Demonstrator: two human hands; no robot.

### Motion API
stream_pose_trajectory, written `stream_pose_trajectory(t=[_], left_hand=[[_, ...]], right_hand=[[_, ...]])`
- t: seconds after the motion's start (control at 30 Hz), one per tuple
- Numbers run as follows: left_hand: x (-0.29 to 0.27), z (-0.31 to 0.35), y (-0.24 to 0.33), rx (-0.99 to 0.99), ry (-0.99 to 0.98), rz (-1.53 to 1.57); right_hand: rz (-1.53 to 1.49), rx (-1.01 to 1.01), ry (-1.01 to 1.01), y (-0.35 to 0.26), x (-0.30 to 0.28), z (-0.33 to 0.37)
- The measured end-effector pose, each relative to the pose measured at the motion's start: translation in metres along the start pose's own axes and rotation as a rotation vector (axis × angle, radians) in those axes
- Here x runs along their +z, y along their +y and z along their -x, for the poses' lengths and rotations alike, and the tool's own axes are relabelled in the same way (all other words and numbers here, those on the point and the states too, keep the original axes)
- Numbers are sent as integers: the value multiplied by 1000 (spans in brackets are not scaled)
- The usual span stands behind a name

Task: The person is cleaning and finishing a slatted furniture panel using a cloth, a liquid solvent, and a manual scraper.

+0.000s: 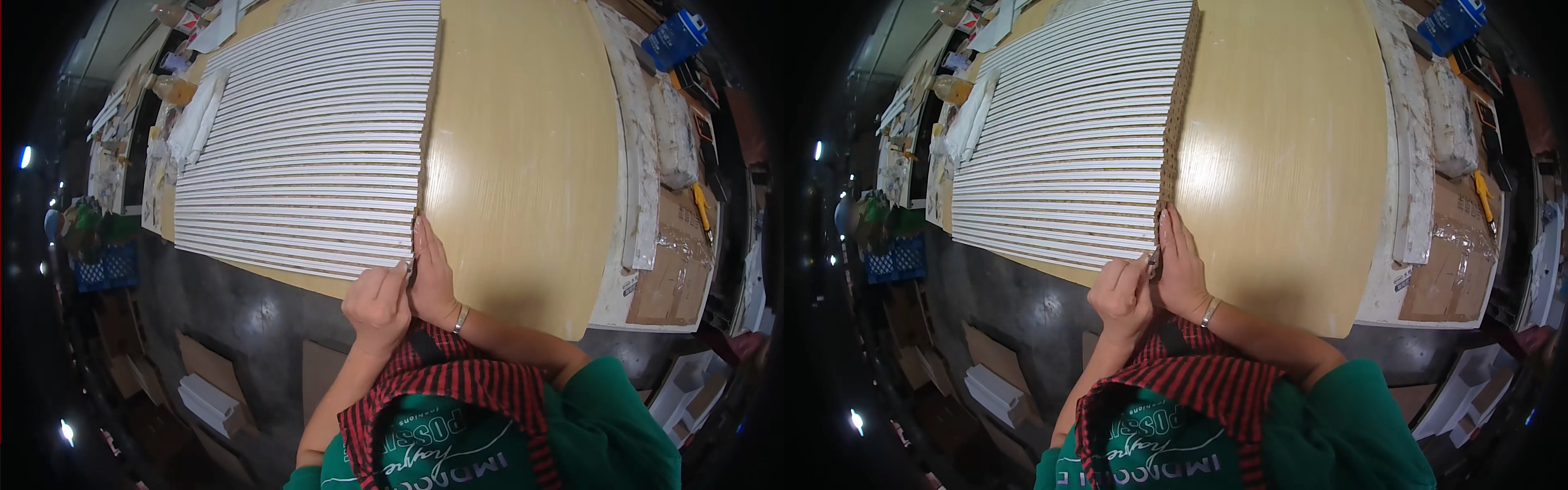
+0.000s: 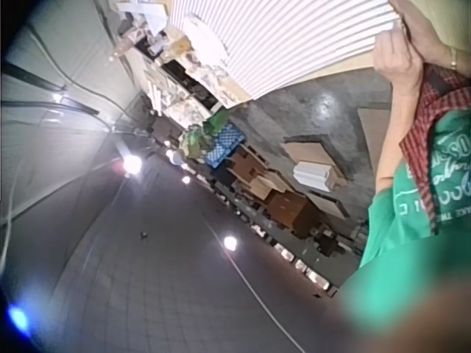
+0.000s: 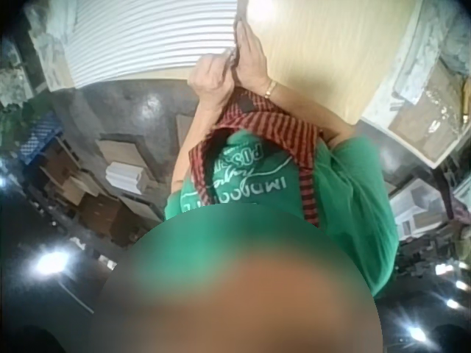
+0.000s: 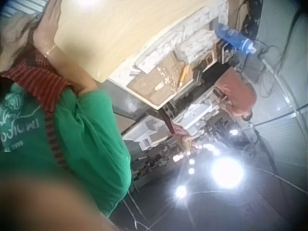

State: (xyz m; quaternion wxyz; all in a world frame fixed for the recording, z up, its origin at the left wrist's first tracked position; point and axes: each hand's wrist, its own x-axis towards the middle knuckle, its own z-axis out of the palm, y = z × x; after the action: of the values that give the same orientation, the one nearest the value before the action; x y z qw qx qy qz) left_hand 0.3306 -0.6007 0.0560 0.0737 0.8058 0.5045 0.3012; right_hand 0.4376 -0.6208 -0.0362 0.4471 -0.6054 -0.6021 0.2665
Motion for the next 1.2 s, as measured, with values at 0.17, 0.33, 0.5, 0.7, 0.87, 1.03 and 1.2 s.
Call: stream_pose_trajectory(t=[0.17,0.33,0.5,0.7,0.87,1.03,1.2], left_hand=[[-3,-8,-16,-88,39,-15],[-8,-9,-20,-53,-7,-17],[-1,-9,-5,77,-49,39],[-4,-8,-14,-72,-54,107],[-7,-14,-30,26,-46,83],[-8,-23,-20,74,-163,166],[-13,-32,-49,-176,-162,407]], right_hand=[[-6,46,-22,-4,-2,-1],[14,19,15,-4,1,1],[20,-9,79,-2,5,1],[70,29,20,-2,3,3],[9,79,7,-10,0,1],[42,12,116,-2,7,2],[30,76,77,-9,4,1]])
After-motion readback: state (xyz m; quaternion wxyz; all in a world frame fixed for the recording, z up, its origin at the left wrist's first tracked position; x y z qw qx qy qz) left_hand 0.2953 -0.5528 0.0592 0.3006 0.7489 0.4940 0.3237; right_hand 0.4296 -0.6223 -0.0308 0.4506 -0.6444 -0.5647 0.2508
